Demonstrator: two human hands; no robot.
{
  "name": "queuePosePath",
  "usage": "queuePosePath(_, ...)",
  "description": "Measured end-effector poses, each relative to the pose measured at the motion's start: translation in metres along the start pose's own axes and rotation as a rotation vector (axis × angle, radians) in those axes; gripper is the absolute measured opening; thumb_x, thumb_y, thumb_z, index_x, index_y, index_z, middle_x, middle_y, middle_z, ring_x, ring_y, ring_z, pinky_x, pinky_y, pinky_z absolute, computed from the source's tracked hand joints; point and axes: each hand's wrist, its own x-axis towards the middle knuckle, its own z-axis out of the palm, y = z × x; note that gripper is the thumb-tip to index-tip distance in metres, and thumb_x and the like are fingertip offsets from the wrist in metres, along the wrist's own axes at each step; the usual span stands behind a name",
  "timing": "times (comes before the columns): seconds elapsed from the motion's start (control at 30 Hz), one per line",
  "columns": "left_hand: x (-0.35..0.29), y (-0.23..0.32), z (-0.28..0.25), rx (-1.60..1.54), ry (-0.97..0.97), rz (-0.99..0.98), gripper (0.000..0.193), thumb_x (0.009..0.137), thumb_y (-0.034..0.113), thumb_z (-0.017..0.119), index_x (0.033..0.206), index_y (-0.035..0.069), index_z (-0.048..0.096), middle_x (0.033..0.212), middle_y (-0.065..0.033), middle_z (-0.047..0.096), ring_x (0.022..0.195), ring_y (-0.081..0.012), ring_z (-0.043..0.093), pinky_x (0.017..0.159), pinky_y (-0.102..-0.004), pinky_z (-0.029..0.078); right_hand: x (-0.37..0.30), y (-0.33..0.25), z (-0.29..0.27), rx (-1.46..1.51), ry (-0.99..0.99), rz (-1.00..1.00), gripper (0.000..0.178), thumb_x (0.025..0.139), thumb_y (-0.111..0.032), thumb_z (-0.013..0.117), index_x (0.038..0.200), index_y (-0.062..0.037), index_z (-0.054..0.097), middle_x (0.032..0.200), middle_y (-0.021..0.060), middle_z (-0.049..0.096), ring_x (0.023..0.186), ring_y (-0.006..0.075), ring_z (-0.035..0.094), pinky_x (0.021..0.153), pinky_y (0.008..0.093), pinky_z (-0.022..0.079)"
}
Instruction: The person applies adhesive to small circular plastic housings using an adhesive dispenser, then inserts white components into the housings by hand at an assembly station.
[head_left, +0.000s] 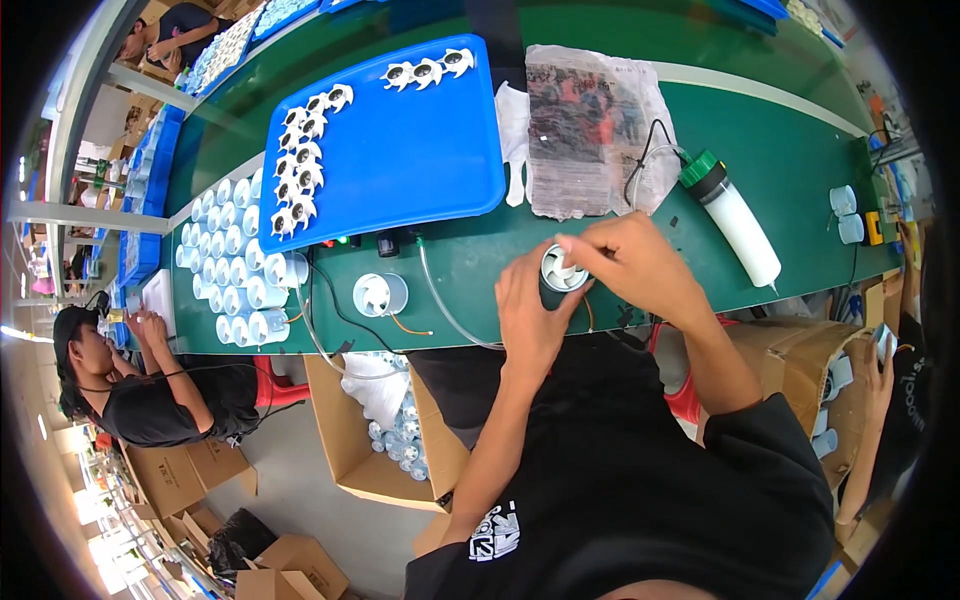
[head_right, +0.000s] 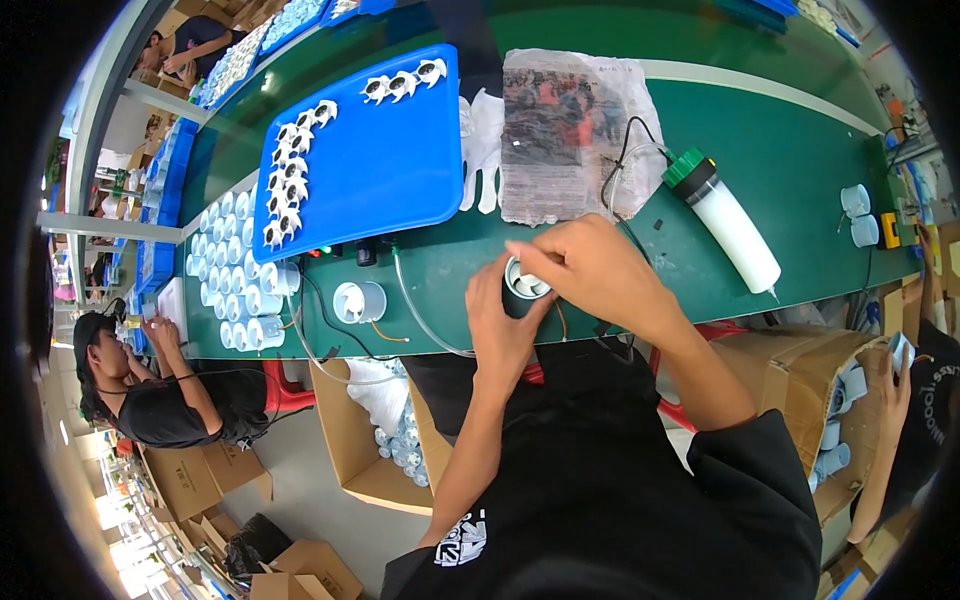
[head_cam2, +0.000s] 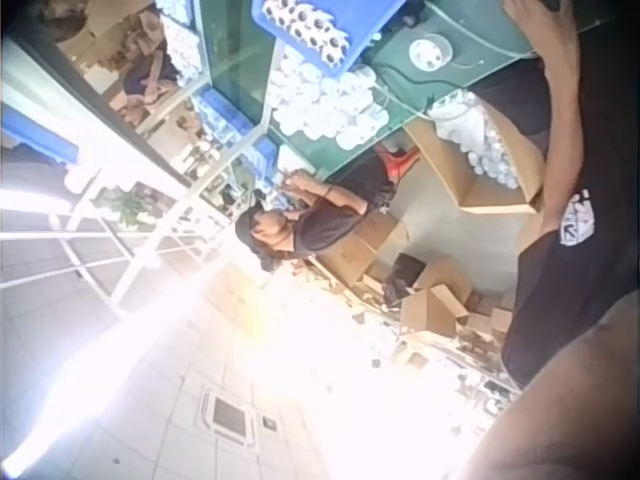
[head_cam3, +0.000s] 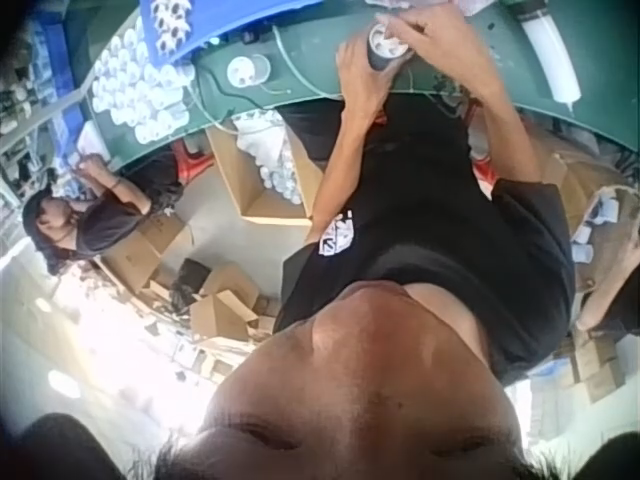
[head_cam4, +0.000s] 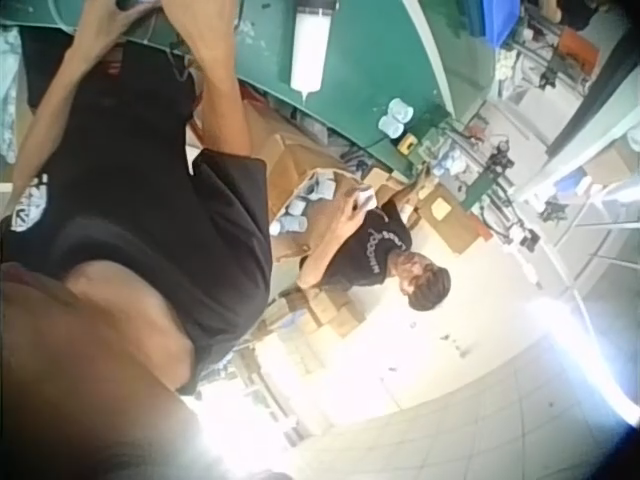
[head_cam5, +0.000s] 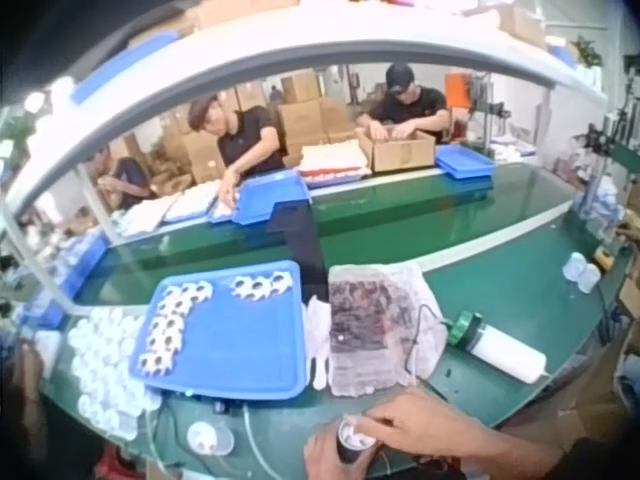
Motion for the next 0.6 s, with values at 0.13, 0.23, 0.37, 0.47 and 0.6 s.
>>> queuePosePath(0.13, 0.0, 0.0, 0.0, 0.0, -0.022, 0.003, 0.063, 0.07, 0.015, 0.084, 0.125, 0.004, 0.056, 0.113, -0.0134, 0.062, 0.109, -0.0318, 0.055, 0.093, -0.0425, 0.041, 0.0, 0.022, 0.008, -0.242, -0.029, -0.248, 0.045, 0.094, -0.031, 0.057, 0.064, 0.0031, 0.059, 0.052, 0.0195, 0.048, 0.047, 0.0365, 0.046, 0.047, 0.0429, 0.035)
queuePosePath(0.23, 0.0, 0.0, 0.0, 0.014, -0.013, 0.005, 0.063, 0.07, 0.016, 0.084, 0.125, 0.004, 0.056, 0.113, -0.0134, 0.062, 0.109, -0.0319, 0.055, 0.094, -0.0427, 0.041, -0.005, 0.005, 0.002, -0.318, 0.052, -0.263, 0.046, 0.095, -0.03, 0.057, 0.062, 0.0032, 0.057, 0.052, 0.0193, 0.047, 0.045, 0.0362, 0.043, 0.047, 0.0432, 0.034)
queuePosePath(0.37, 0.001, 0.001, 0.002, 0.008, 0.018, -0.003, 0.062, 0.07, 0.017, 0.085, 0.124, 0.003, 0.057, 0.113, -0.0133, 0.062, 0.109, -0.0318, 0.055, 0.093, -0.0425, 0.041, -0.009, -0.001, -0.01, -0.082, 0.104, -0.146, 0.046, 0.095, -0.027, 0.058, 0.06, 0.0036, 0.055, 0.051, 0.0192, 0.046, 0.043, 0.0349, 0.04, 0.045, 0.04, 0.033)
queuePosePath(0.47, 0.002, -0.004, -0.006, 0.037, 0.024, 0.001, 0.061, 0.07, 0.018, 0.084, 0.122, 0.003, 0.057, 0.112, -0.0135, 0.063, 0.107, -0.0317, 0.056, 0.091, -0.042, 0.042, -0.006, 0.018, -0.007, 0.022, 0.087, -0.051, 0.047, 0.096, -0.027, 0.058, 0.06, 0.0033, 0.056, 0.048, 0.0098, 0.048, 0.043, 0.0161, 0.043, 0.046, 0.0332, 0.034)
queuePosePath(0.6, -0.001, 0.006, -0.02, -0.2, 0.004, -0.077, 0.062, 0.07, 0.013, 0.083, 0.125, 0.004, 0.057, 0.12, -0.0162, 0.059, 0.114, -0.0342, 0.053, 0.098, -0.0408, 0.042, -0.017, 0.071, -0.005, -0.089, 0.243, 0.017, 0.045, 0.097, -0.026, 0.057, 0.062, 0.0025, 0.06, 0.053, 0.0072, 0.055, 0.048, 0.0119, 0.047, 0.049, 0.0313, 0.035)
